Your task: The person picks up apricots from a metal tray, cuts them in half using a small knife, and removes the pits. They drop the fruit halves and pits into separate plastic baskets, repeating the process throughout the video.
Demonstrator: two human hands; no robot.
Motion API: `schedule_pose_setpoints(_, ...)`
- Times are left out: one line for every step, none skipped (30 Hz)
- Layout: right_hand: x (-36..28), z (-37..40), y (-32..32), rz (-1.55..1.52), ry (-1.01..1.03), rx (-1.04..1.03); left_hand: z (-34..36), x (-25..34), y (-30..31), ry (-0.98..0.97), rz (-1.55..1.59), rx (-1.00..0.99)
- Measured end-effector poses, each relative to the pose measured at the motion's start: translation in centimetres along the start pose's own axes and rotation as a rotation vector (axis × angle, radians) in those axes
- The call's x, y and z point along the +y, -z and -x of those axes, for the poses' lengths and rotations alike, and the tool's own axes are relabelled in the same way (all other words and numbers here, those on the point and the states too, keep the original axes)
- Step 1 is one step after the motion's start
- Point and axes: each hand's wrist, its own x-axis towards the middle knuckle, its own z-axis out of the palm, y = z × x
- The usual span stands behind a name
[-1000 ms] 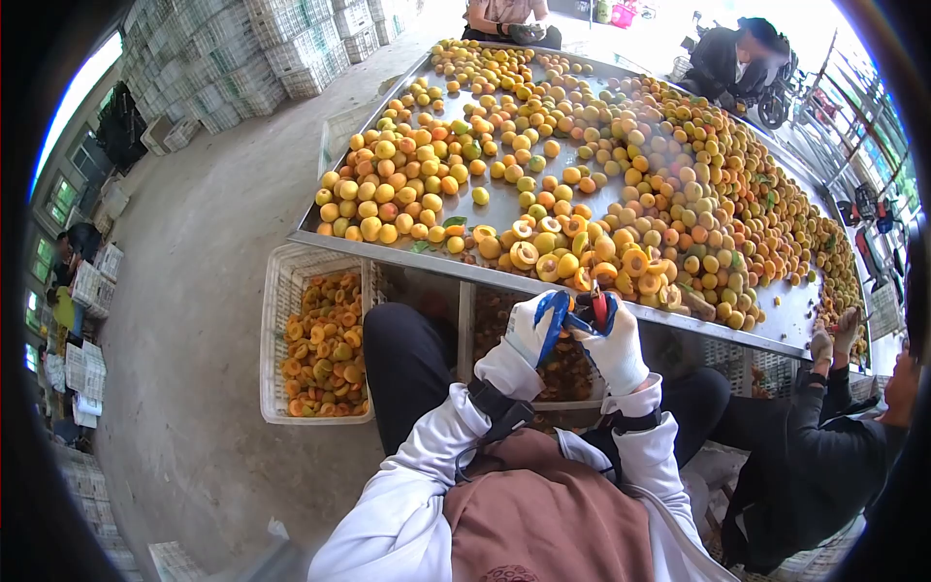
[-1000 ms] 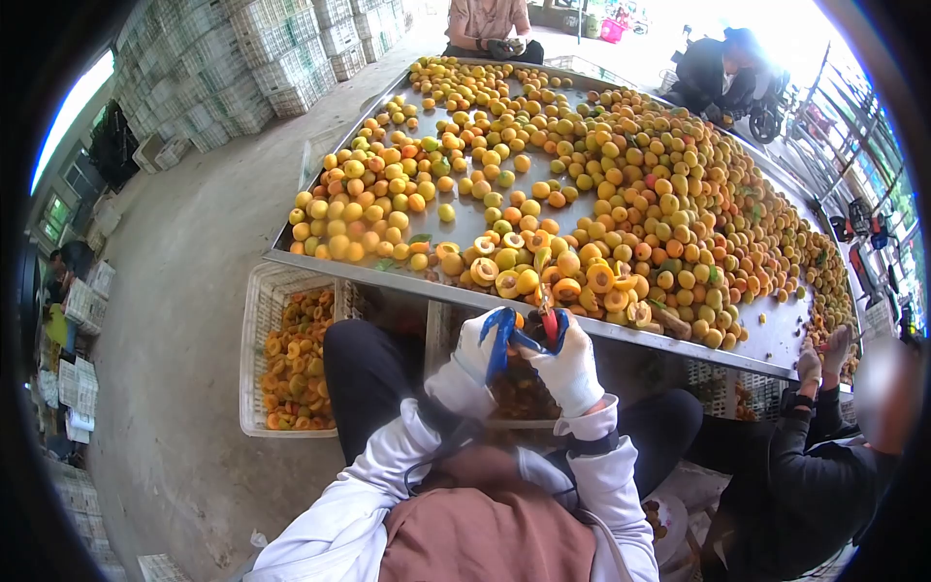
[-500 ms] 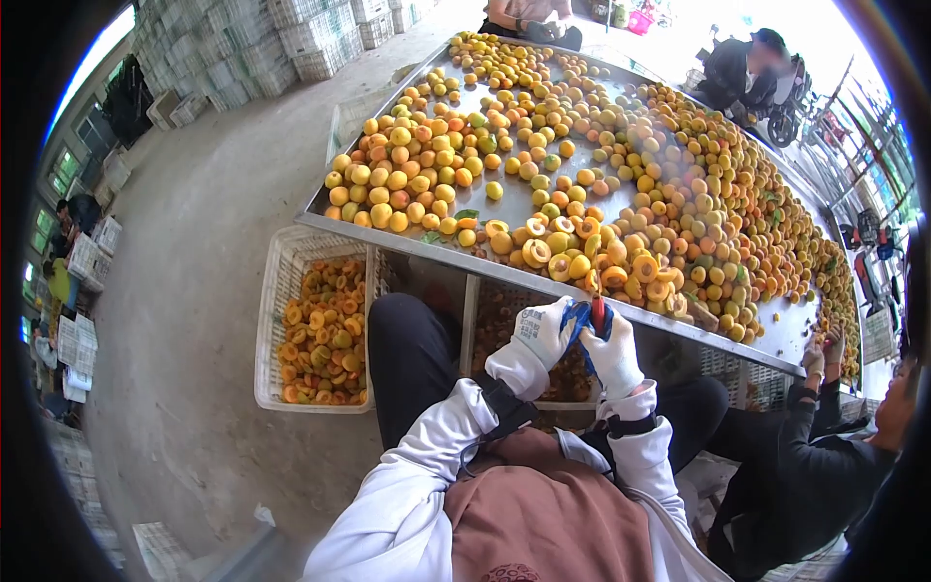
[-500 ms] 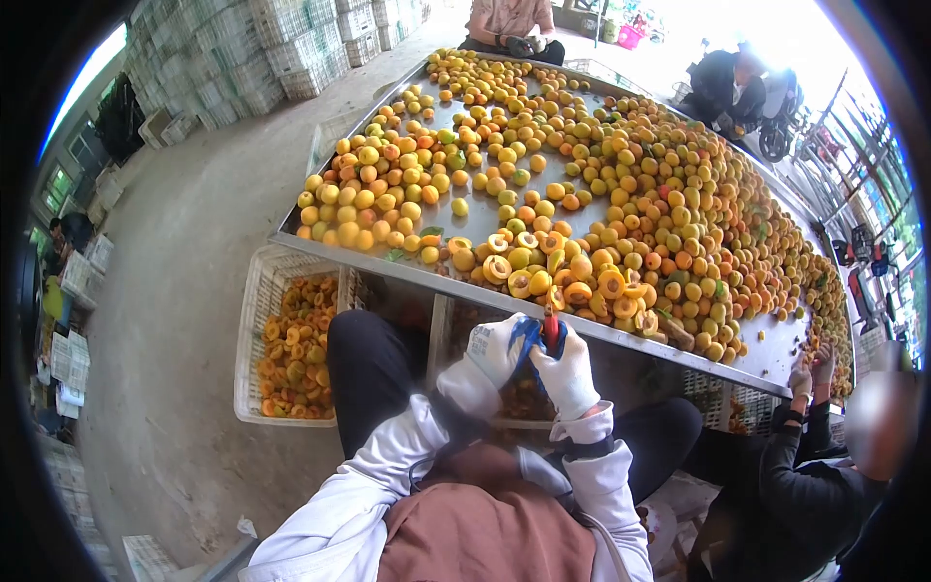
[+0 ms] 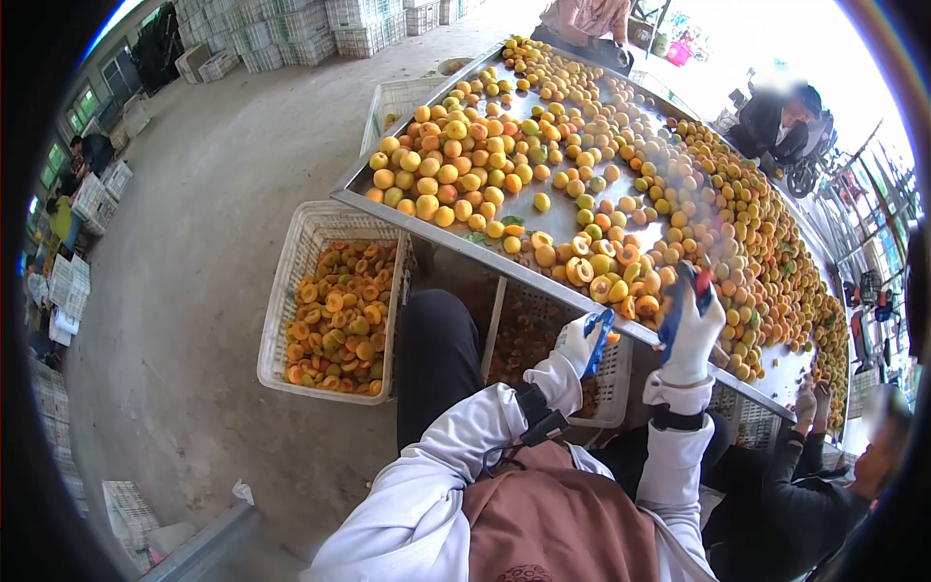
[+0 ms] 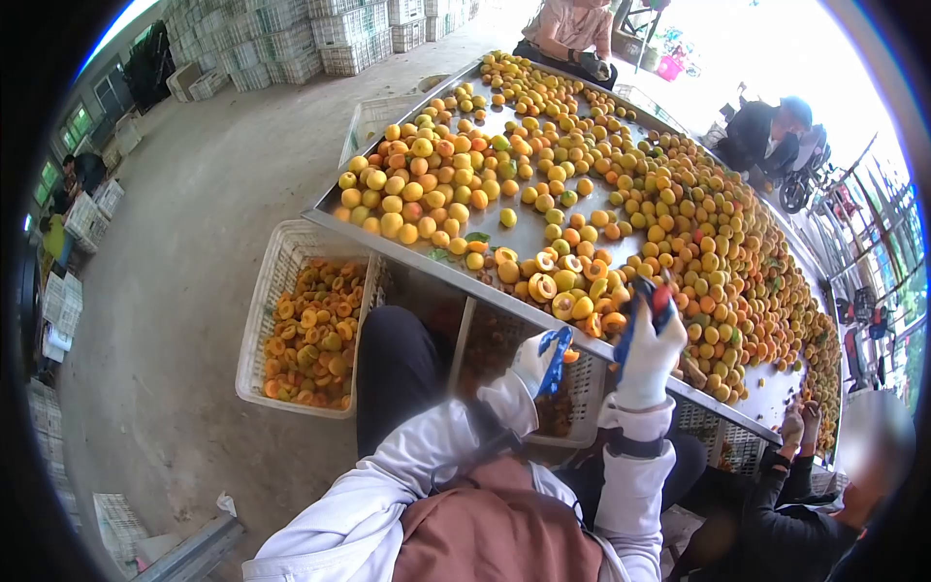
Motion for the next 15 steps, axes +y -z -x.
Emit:
schedule_pose_setpoints(-2.8,1.0,-2.5,-0.039,0.053,-0.037,-0.3,-0.4,0.1,-0.002,0.004,-0.002)
schedule_pose_setpoints(-5.5,2.0,-4.0,-0.025,0.084,-0.209,-1.1,-1.8,0.2,-0.073,-0.04,-0.012)
schedule_pose_setpoints(-6.3,2.7,-5.3,0.094,0.198,-0.347,-2.4,-4.0,0.4,-0.143,-0.085,-0.022)
schedule_pose_setpoints(-7.8,4.0,-7.0,0.082,0.23,-0.433,-6.6,-10.3,-0.9,-0.1,0.613,-0.112)
schedule_pose_setpoints(-8.6,4.2,-8.2,0.125,0.584,-0.472,-6.5,-10.0,-0.7,-0.1,0.611,-0.115)
schedule_pose_setpoints(-8.6,4.0,-8.9,0.103,0.57,-0.474,-5.7,-8.8,-0.2,-0.182,0.521,-0.087)
schedule_pose_setpoints(-8.6,3.7,-9.5,0.084,0.558,-0.477,-4.7,-7.1,0.3,-0.265,0.433,-0.059)
schedule_pose_setpoints(-9.1,3.4,-9.6,0.009,0.385,-0.479,-3.4,-5.1,0.9,-0.348,0.347,-0.033)
schedule_pose_setpoints(-9.6,2.9,-9.5,-0.064,0.213,-0.48,-2.2,-2.9,1.6,-0.433,0.262,-0.004)
schedule_pose_setpoints(-8.5,1.2,-9.4,0.004,0.24,-0.442,-0.9,-0.4,2.6,-0.21,0.417,-0.159)
schedule_pose_setpoints(-8.4,0.4,-9.2,-0.031,0.15,-0.436,-0.7,0.4,3.3,-0.138,0.564,-0.233)
schedule_pose_setpoints(-7.7,-0.6,-8.8,0.056,0.242,-0.401,-0.5,1.1,3.9,-0.129,0.614,-0.261)
schedule_pose_setpoints(-6.6,-1.8,-8.4,0.142,0.334,-0.364,-0.2,2.3,4.6,-0.119,0.663,-0.289)
schedule_pose_setpoints(-5.5,-2.9,-7.7,0.147,0.287,-0.399,0.1,3.5,5.4,-0.125,0.685,-0.287)
schedule_pose_setpoints(-5.2,-3.2,-6.9,0.219,0.305,-0.391,0.2,5.0,6.3,-0.131,0.706,-0.286)
